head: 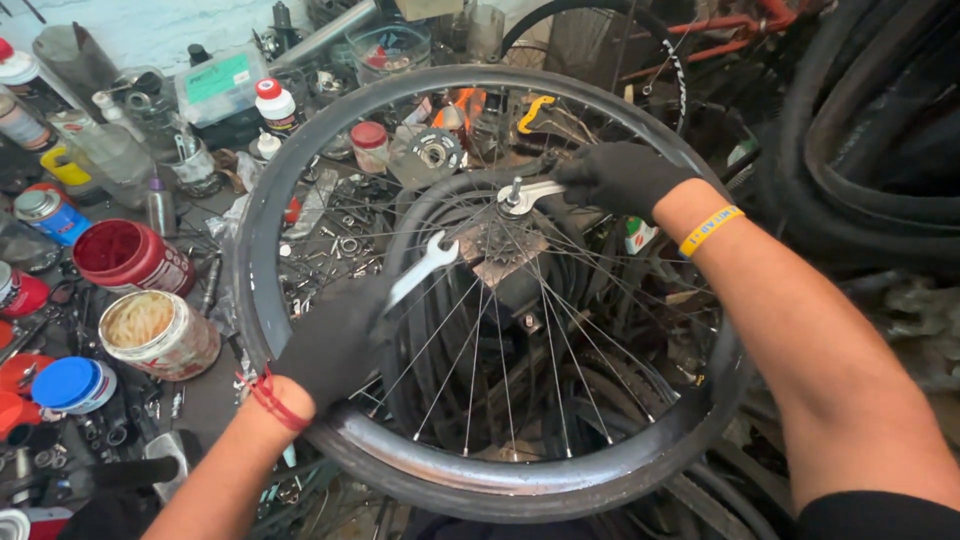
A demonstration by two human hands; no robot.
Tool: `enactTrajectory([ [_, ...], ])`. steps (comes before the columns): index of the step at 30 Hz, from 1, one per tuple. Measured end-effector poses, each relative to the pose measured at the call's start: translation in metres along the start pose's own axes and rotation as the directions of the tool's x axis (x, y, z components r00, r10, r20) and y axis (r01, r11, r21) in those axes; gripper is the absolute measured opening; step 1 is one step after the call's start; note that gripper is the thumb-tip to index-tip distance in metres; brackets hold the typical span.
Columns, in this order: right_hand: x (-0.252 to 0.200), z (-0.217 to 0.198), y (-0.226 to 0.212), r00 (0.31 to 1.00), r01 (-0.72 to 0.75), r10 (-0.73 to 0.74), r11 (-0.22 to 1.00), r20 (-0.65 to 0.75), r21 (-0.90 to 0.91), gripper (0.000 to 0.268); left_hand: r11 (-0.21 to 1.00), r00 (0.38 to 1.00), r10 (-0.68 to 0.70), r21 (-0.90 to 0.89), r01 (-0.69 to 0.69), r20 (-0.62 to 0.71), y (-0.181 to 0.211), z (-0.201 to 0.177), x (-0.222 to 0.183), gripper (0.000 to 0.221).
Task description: Adjusting the nuts on a bicycle wheel hub using two open-end wrenches at a repair station.
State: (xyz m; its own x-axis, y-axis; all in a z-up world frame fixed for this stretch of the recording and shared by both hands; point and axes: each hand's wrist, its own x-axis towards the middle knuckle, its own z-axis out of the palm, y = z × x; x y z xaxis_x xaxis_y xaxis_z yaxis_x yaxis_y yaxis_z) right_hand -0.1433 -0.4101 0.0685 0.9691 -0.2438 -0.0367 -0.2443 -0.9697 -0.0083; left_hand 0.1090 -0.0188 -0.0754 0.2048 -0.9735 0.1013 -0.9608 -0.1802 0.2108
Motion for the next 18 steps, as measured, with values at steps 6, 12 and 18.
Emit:
enactTrajectory([
  [6, -0.010, 0.013, 0.011, 0.999, -0.014, 0.014, 1.000, -0.045, -0.002, 0.032, 0.990, 0.995, 0.012, 0.140, 0.002, -0.096, 0.026, -0.041, 0.035, 0.049],
  [12, -0.007, 0.030, 0.014, 0.991, -0.108, 0.109, 0.994, -0.071, 0.026, 0.039, 0.951, 0.973, 0.058, 0.310, 0.014, -0.222, 0.054, -0.097, 0.100, 0.024],
  [18, -0.005, 0.032, 0.017, 0.988, -0.142, 0.142, 0.990, -0.066, 0.004, 0.038, 0.933, 0.987, 0.090, 0.359, -0.036, -0.134, 0.040, -0.092, 0.129, 0.031],
])
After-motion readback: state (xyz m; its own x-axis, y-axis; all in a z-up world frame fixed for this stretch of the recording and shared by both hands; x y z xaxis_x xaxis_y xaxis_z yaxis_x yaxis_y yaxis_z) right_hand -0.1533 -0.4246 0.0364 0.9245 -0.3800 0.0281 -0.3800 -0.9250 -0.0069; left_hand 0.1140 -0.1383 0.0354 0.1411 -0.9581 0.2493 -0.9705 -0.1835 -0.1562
